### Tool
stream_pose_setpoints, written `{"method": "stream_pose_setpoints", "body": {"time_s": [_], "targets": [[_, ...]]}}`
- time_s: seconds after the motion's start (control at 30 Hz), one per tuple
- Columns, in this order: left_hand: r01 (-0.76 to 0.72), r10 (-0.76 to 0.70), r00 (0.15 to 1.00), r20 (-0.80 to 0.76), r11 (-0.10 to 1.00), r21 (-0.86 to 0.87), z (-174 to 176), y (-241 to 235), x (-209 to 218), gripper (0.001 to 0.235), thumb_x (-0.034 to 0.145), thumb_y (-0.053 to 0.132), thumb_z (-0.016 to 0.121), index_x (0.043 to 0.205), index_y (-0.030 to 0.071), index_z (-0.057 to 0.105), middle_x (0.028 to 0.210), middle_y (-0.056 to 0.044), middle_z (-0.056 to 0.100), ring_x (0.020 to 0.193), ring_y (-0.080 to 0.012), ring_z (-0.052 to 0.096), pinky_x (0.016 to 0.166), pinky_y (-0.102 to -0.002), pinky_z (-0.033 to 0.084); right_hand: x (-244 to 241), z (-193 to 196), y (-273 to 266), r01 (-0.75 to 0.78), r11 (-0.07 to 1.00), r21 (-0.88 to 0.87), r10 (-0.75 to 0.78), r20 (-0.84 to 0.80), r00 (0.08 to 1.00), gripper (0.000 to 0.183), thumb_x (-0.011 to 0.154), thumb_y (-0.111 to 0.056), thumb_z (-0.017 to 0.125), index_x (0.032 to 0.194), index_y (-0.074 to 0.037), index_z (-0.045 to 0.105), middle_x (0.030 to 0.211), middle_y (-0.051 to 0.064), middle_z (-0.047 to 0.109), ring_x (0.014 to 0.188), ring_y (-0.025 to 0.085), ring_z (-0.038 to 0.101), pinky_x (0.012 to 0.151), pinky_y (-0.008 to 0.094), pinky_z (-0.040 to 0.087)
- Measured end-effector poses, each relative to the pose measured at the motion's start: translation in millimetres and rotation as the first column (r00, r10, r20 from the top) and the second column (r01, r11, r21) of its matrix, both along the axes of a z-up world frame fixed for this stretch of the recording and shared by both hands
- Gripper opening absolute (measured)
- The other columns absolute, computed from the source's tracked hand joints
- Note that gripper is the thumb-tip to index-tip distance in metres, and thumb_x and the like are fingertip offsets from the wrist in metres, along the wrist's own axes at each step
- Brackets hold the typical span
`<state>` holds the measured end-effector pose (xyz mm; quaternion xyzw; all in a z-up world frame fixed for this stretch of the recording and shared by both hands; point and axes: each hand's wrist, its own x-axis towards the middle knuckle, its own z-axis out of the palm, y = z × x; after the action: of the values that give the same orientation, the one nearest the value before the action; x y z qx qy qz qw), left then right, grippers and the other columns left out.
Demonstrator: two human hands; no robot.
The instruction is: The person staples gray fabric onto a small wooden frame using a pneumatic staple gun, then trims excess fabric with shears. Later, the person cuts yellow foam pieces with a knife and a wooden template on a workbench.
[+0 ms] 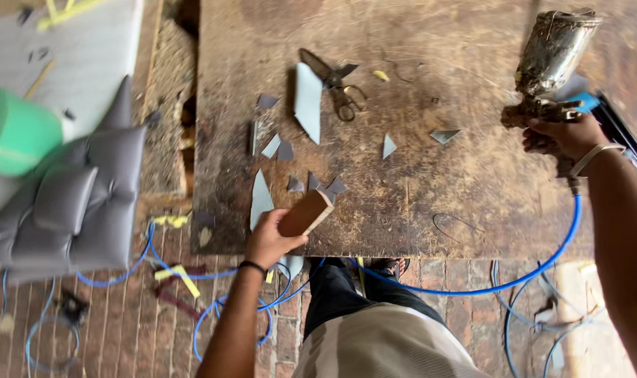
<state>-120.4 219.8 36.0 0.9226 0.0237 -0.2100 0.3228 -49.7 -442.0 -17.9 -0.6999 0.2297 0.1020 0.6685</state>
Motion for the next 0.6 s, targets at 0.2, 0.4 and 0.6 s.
{"method": "stream_pose_setpoints", "body": {"time_s": [0.2, 0.4, 0.6], "targets": [[-0.273, 0.316, 0.944, 0.091, 0.907, -0.321, 16, 69, -61, 0.073, 0.069, 0.026, 0.092, 0.129, 0.003, 0.058, 0.115, -0.01, 0.068, 0.104, -0.0178, 0.069, 0.086, -0.034, 0.062, 79, -53, 30, -0.317, 0.948, 0.019, 0.314, -0.202, 0.928, 0.029, 0.101, -0.013, 0.066, 0.115, 0.013, 0.065, 0.099, 0.025, 0.072, 0.084, 0.036, 0.074, 0.077, 0.052, 0.064], [-0.358, 0.44, 0.872, 0.217, 0.873, -0.332, 30, 76, -86, 0.076, 0.068, 0.026, 0.094, 0.13, 0.001, 0.058, 0.118, -0.01, 0.062, 0.104, -0.0184, 0.066, 0.083, -0.035, 0.062, 116, -59, 200, -0.563, 0.82, 0.104, 0.573, -0.163, 0.803, 0.029, 0.094, -0.016, 0.069, 0.117, 0.003, 0.067, 0.097, 0.02, 0.074, 0.081, 0.032, 0.075, 0.073, 0.046, 0.065], [-0.455, 0.569, 0.785, 0.244, 0.797, -0.397, 58, 93, -97, 0.078, 0.07, 0.025, 0.092, 0.134, 0.002, 0.054, 0.124, -0.01, 0.06, 0.111, -0.0205, 0.065, 0.089, -0.039, 0.062, 95, -23, 376, -0.763, 0.596, 0.25, 0.801, -0.115, 0.588, 0.036, 0.092, -0.019, 0.073, 0.121, 0.002, 0.068, 0.096, 0.019, 0.076, 0.078, 0.028, 0.075, 0.065, 0.04, 0.063]]}}
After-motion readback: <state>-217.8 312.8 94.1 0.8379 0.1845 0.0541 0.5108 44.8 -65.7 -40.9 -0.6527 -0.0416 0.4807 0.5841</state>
